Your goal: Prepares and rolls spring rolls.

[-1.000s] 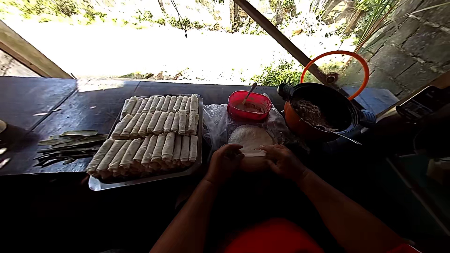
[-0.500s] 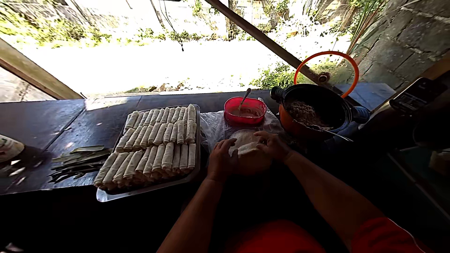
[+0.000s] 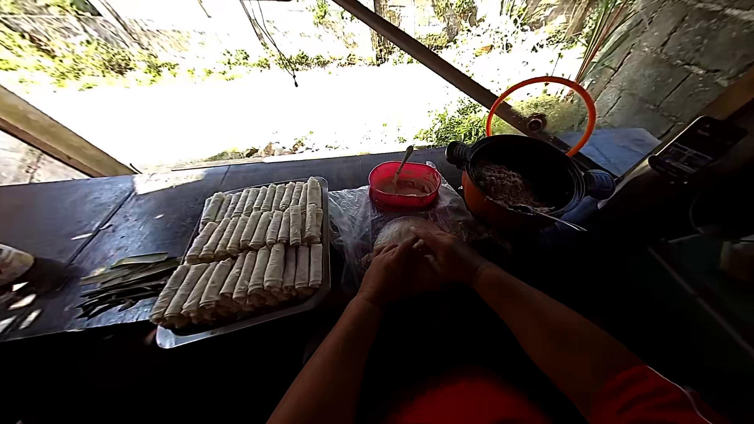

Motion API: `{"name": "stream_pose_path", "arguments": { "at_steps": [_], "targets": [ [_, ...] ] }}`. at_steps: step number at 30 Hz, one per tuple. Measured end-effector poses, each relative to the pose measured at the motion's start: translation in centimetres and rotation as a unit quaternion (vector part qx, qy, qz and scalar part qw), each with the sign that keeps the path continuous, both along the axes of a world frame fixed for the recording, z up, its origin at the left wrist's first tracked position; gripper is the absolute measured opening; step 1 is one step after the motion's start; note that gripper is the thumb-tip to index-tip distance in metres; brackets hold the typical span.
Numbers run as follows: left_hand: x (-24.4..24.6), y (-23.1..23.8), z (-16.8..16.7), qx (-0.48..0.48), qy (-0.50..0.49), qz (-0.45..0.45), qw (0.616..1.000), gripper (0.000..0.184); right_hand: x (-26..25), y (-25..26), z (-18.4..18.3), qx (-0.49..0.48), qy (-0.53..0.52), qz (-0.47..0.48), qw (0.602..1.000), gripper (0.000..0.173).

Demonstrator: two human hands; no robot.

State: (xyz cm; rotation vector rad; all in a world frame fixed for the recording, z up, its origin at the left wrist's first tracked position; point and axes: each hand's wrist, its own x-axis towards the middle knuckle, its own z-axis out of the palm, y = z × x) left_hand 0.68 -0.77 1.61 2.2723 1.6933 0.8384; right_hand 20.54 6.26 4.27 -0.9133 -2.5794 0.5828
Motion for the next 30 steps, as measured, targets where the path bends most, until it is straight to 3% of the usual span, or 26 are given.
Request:
{"name": "stream_pose_path", "arguments": {
  "at_steps": [7,13,18,30],
  "targets": [
    [-1.1,-0.1,0.5,-0.061,-0.062,-0.039,0.995,0.064,0.4,-0.8,-0.5,-0.005,0.010,-0.033,0.999,0.055],
    [-1.5,0.5,1.2,-0.069,-0.058,-0.100,0.991,0.080,0.9,-1.0,-0.2,-0.023,0.023,-0.040,0.999,0.061],
    [-1.3,0.5,0.9,-0.066,-0.038,-0.097,0.992,0.079,2.3,-0.6,-0.8,-0.050,0.095,-0.065,0.992,0.061],
    [-1.5,0.7,0.7,-0.070,-0.020,-0.107,0.992,0.076,3.0,-0.7,-2.3,-0.048,0.108,-0.085,0.989,0.054]
  ]
}}
